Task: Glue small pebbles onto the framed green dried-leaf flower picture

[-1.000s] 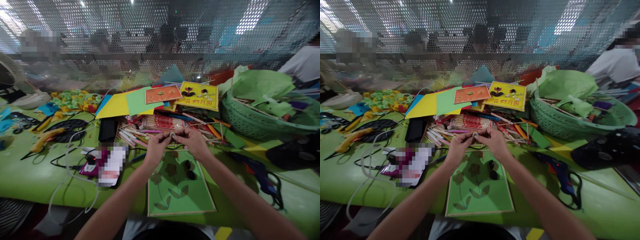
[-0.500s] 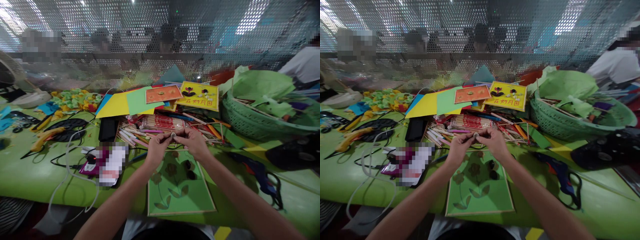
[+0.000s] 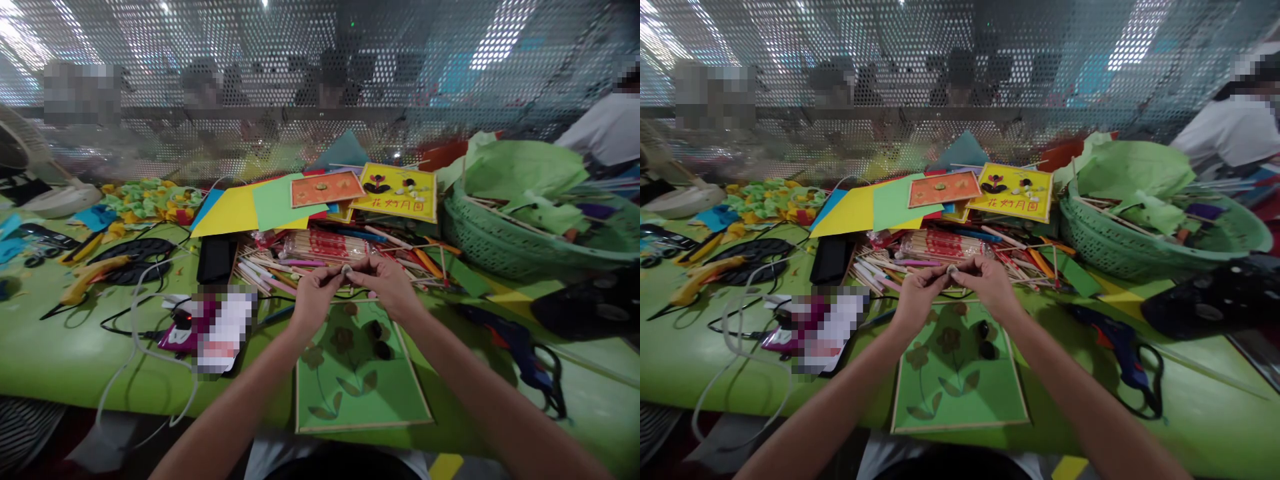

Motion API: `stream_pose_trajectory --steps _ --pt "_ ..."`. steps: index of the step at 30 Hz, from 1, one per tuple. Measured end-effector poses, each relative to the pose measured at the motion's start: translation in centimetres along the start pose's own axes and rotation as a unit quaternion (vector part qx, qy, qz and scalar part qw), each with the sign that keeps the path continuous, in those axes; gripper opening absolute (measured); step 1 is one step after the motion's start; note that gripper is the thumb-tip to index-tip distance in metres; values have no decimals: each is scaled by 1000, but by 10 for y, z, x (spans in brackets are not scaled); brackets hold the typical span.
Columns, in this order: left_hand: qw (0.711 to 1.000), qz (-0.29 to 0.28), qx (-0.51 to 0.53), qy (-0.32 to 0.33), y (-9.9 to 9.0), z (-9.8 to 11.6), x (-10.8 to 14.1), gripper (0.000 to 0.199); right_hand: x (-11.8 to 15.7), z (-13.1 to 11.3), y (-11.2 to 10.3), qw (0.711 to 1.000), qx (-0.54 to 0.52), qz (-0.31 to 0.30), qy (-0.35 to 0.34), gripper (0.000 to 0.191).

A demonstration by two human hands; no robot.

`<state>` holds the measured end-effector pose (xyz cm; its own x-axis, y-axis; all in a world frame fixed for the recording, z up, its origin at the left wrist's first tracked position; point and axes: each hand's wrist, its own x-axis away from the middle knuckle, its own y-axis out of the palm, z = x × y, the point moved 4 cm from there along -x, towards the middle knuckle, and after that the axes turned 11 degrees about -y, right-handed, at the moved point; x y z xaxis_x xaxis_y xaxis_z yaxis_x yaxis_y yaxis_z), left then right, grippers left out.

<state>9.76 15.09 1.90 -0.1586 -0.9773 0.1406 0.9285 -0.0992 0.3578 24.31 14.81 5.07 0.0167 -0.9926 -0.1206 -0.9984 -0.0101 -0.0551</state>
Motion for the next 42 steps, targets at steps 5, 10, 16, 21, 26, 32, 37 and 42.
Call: stream_pose_trajectory --steps 5,10,16,21,26,32,37,42 --pt "1000 6 -5 4 -1 -3 -1 30 -1 2 1 1000 -7 -12 -9 35" --pt "1000 -1 0 -3 -2 -7 -2 32 -1 6 -2 1000 -9 -12 -3 30" --pt "1000 4 12 -9 -2 -3 -2 31 -2 4 -1 1000 -25 -10 -3 34" --pt "1000 2 -7 5 -2 -3 -2 30 -4 7 1 999 -31 -4 -27 37" --pt "1000 9 -16 19 -4 -7 -4 28 -4 14 0 999 -30 7 -43 33" --pt "1000 1 22 -9 -2 -7 -4 31 -4 14 1 999 -29 2 -41 32" --pt "1000 4 14 -10 -2 -4 -3 32 -4 11 2 999 -41 3 -33 36" --pt "1000 -5 11 -3 -1 -3 -3 33 -3 7 1 999 -29 -6 -26 37"
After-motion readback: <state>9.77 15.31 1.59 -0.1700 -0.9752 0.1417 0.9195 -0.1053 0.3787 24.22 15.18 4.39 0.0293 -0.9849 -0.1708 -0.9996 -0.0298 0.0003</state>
